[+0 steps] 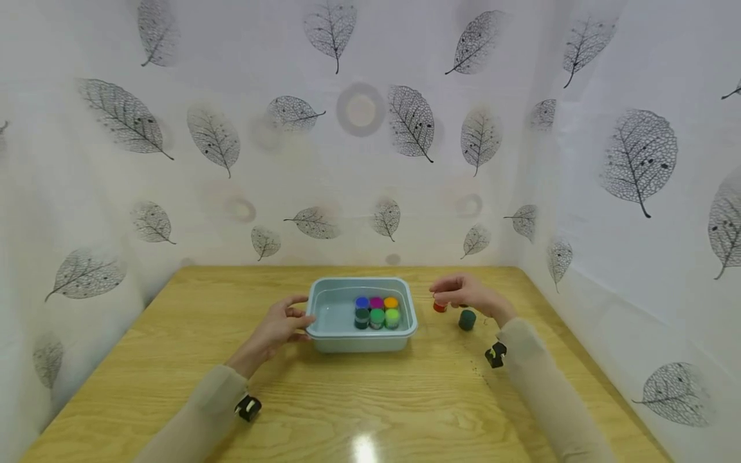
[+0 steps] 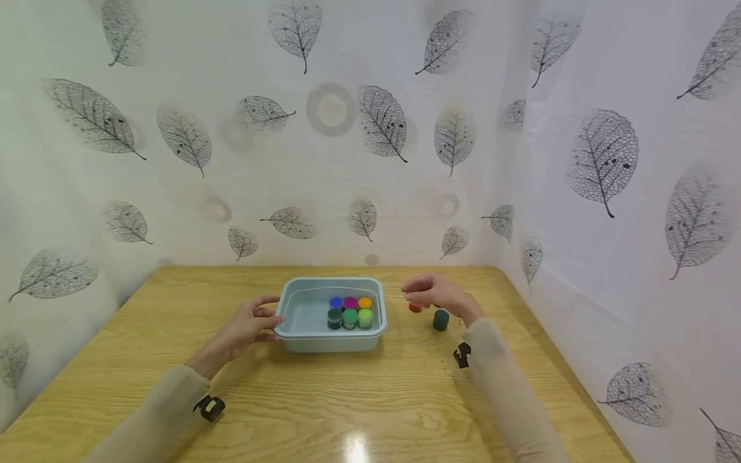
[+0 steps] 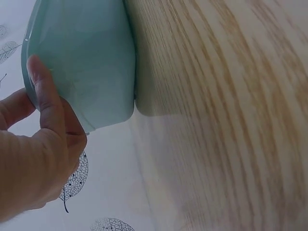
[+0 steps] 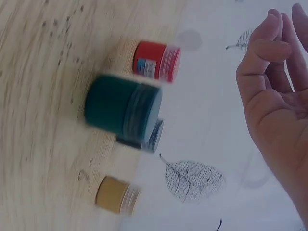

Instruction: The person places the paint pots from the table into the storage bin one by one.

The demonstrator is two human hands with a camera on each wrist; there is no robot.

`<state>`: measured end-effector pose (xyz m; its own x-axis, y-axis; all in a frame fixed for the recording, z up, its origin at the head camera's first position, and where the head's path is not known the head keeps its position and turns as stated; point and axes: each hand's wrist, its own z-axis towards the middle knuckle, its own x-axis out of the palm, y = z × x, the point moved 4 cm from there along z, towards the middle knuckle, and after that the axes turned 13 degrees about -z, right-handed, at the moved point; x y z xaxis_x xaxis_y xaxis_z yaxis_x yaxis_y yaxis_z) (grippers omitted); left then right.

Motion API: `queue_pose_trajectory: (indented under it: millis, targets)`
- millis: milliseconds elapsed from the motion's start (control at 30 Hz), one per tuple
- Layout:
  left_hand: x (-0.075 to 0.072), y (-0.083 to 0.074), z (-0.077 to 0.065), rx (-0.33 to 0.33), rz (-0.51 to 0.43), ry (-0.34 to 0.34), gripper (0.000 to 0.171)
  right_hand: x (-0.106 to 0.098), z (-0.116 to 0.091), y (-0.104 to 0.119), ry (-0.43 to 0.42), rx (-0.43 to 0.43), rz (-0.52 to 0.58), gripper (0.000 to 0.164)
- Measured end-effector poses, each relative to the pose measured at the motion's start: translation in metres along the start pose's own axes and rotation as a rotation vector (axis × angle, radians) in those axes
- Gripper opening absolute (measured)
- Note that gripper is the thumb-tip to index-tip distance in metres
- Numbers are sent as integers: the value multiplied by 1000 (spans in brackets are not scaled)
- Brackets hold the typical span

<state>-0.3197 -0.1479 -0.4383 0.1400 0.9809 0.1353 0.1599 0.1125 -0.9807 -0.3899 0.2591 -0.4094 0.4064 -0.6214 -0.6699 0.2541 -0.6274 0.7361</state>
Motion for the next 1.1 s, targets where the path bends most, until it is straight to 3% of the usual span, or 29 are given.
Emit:
queue_pose_trajectory:
  millis: [533,733,900,1100]
  targets:
    - [2,0,1,-3,9,2,61,-23,-20,-36,-35,38,-147,41]
    - [2,-2,2,-2,5,-11,59,-28,-25,-41,-44,4,-241,44]
    - [2,-2,1,4,2,-9,59,-29,-30,-45,-6,8,-291,46]
    - [1,-1,1,-7,6,-19,59,-25,-32,-52,54,44,-239,51]
